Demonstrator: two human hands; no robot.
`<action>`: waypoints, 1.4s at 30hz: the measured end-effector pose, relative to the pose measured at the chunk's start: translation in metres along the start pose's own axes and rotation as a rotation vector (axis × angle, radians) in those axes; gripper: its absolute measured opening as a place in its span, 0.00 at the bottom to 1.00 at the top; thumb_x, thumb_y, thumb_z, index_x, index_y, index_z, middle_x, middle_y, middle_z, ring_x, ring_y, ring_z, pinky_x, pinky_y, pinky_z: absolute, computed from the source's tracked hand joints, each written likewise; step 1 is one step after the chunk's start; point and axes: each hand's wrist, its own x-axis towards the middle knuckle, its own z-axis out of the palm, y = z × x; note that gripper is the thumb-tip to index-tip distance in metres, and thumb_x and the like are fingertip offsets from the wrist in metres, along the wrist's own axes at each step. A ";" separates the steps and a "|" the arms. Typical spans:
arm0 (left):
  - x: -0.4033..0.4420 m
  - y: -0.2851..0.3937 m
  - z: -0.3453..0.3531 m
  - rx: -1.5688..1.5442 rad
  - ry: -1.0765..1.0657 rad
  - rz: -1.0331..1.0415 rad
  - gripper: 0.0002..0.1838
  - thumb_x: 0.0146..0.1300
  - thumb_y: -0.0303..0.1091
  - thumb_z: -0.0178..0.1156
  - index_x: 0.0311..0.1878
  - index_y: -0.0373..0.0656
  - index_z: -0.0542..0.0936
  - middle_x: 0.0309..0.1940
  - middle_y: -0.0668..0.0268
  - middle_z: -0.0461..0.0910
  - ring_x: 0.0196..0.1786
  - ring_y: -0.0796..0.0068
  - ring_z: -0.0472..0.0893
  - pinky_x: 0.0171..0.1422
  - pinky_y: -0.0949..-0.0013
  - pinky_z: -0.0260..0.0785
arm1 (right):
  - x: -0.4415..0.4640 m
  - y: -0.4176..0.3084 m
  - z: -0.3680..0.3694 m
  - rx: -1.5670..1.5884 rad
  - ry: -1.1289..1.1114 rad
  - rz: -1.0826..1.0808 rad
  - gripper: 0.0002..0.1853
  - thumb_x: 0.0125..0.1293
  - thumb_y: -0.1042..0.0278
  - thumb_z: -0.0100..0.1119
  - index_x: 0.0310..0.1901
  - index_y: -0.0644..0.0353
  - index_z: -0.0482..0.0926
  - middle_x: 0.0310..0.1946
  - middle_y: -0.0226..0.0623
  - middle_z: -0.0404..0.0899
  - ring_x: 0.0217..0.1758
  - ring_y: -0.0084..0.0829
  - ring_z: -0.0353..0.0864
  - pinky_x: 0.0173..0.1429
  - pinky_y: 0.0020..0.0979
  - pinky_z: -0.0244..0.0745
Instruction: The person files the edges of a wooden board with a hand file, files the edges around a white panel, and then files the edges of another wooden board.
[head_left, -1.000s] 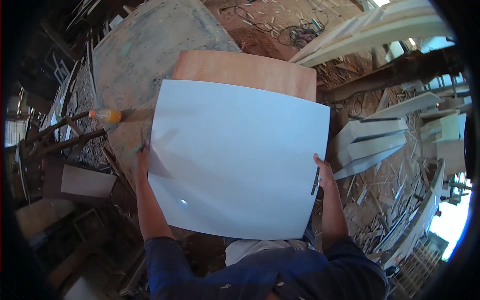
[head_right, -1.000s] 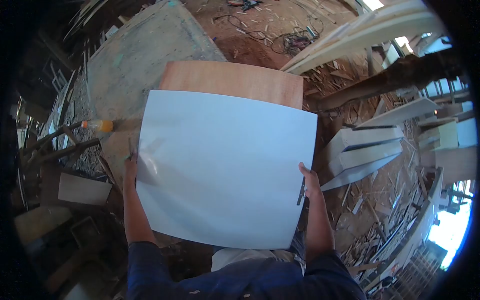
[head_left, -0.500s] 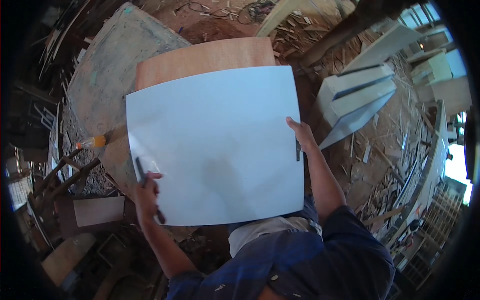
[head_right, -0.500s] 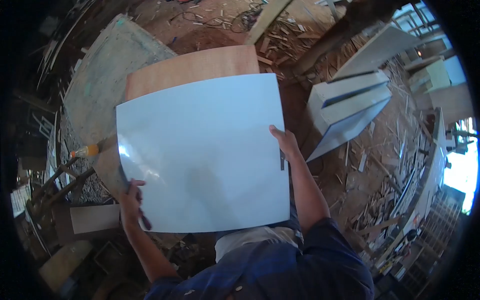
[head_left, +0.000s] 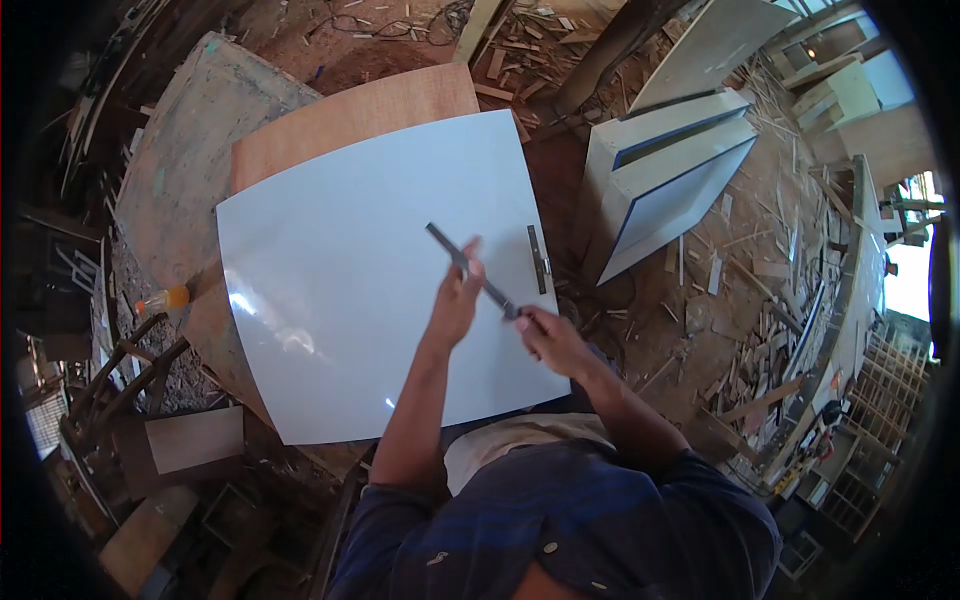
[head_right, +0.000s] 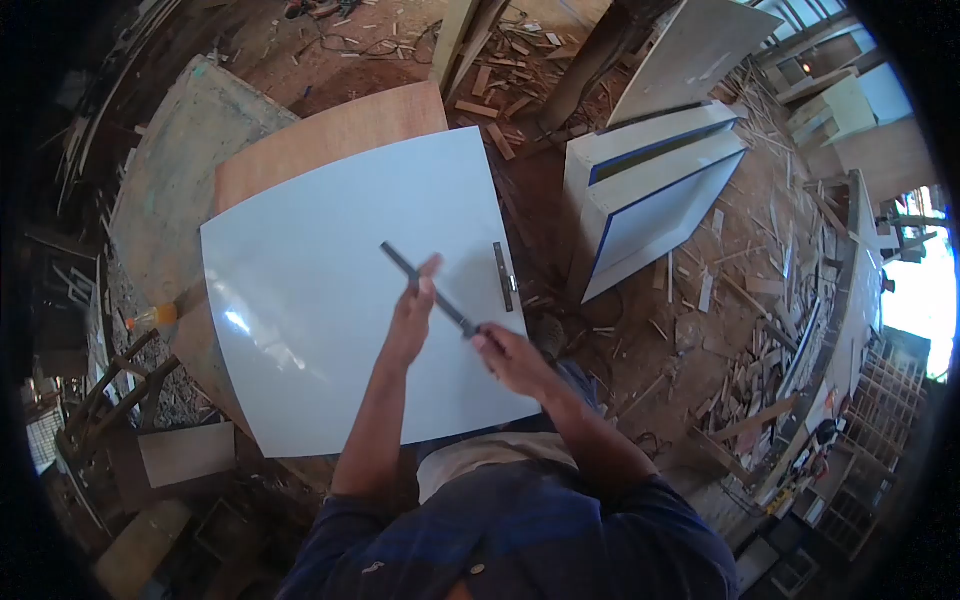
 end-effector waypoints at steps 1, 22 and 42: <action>0.014 -0.020 -0.007 0.213 0.111 -0.010 0.48 0.86 0.66 0.53 0.86 0.29 0.63 0.85 0.39 0.65 0.90 0.50 0.61 0.93 0.48 0.50 | 0.003 0.001 -0.015 -0.084 0.144 -0.033 0.22 0.85 0.50 0.63 0.67 0.58 0.81 0.33 0.36 0.87 0.35 0.26 0.85 0.43 0.35 0.80; 0.075 -0.059 -0.047 1.423 0.652 -0.146 0.68 0.65 0.81 0.61 0.94 0.47 0.45 0.95 0.49 0.43 0.96 0.50 0.39 0.97 0.39 0.25 | 0.111 0.038 -0.223 -0.602 -0.190 -0.419 0.31 0.83 0.71 0.58 0.83 0.37 0.74 0.51 0.48 0.89 0.53 0.53 0.90 0.59 0.50 0.83; 0.120 -0.040 -0.056 1.338 0.707 -0.197 0.64 0.67 0.79 0.61 0.93 0.47 0.52 0.92 0.44 0.49 0.95 0.43 0.43 0.96 0.34 0.30 | 0.159 0.008 -0.249 -0.838 -0.216 -0.552 0.20 0.84 0.61 0.58 0.71 0.32 0.87 0.43 0.36 0.92 0.46 0.44 0.93 0.52 0.45 0.88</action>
